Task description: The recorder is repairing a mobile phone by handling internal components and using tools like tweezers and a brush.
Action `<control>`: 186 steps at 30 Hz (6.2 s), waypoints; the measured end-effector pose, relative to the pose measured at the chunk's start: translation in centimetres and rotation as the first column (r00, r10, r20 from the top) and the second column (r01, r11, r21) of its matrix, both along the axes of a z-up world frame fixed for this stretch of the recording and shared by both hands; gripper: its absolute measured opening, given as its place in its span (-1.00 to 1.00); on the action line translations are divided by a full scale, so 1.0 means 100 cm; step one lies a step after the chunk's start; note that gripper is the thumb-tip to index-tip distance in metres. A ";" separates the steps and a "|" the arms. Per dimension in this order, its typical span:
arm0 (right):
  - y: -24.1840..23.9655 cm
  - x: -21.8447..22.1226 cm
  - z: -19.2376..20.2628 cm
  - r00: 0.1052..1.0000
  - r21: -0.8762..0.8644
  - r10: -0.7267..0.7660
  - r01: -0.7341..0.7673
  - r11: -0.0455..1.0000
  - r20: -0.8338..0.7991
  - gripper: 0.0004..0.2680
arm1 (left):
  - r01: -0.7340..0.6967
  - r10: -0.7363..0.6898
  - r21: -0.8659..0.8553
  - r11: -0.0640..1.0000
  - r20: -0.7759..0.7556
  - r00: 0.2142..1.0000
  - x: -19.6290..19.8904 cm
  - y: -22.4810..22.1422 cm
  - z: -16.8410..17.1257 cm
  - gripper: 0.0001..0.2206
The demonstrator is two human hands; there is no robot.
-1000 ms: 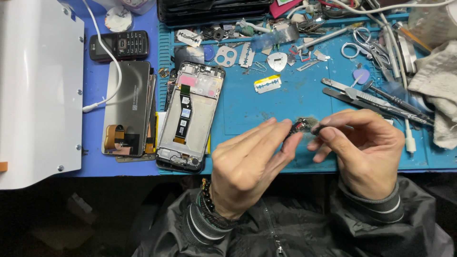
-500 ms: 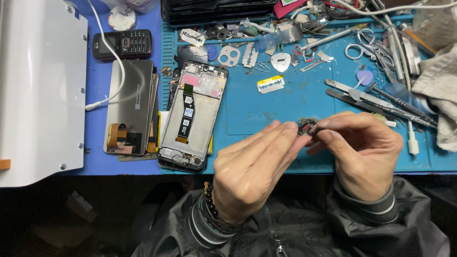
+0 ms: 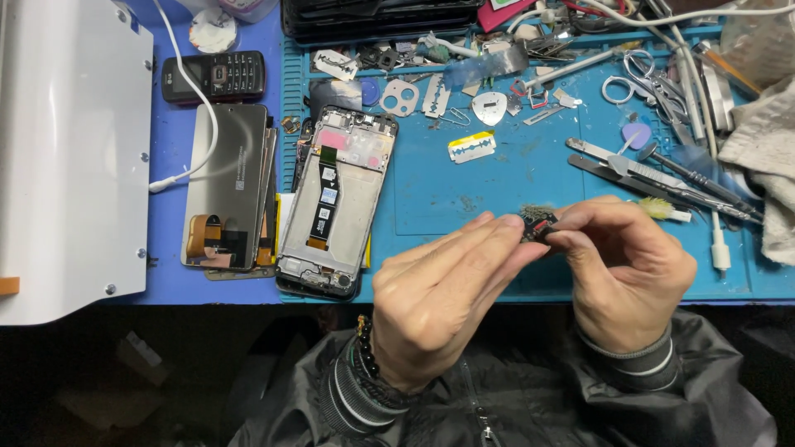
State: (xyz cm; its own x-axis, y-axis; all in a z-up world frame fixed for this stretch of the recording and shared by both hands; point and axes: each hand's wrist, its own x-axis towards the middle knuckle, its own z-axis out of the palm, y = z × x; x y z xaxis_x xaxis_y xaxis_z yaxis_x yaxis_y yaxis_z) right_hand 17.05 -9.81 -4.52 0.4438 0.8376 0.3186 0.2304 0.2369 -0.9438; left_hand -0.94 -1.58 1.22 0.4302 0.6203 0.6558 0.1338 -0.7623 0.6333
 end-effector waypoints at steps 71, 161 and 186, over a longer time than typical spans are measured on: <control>0.017 0.007 -0.003 0.989 -0.080 0.091 -0.101 0.992 -0.119 -0.90 | 0.281 -0.099 -0.736 0.616 0.283 0.954 0.010 0.020 -0.010 -0.89; 0.027 0.006 0.001 0.951 -0.254 -0.014 -0.069 0.965 -0.310 -0.88 | 0.248 0.007 -0.792 0.558 0.303 0.953 0.014 0.018 -0.021 -0.87; 0.022 0.014 -0.005 0.959 -0.299 0.129 -0.204 0.932 -0.251 -0.90 | 0.190 -0.076 -0.732 0.654 0.187 0.979 0.013 0.016 -0.023 -0.64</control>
State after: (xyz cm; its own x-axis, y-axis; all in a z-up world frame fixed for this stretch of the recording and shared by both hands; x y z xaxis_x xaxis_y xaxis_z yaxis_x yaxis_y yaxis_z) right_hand 18.40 -7.64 -5.01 0.3172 0.9459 -0.0686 -0.0113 -0.0686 -0.9976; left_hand 0.34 0.03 -1.09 0.4955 0.8668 0.0556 -0.0566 -0.0317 0.9979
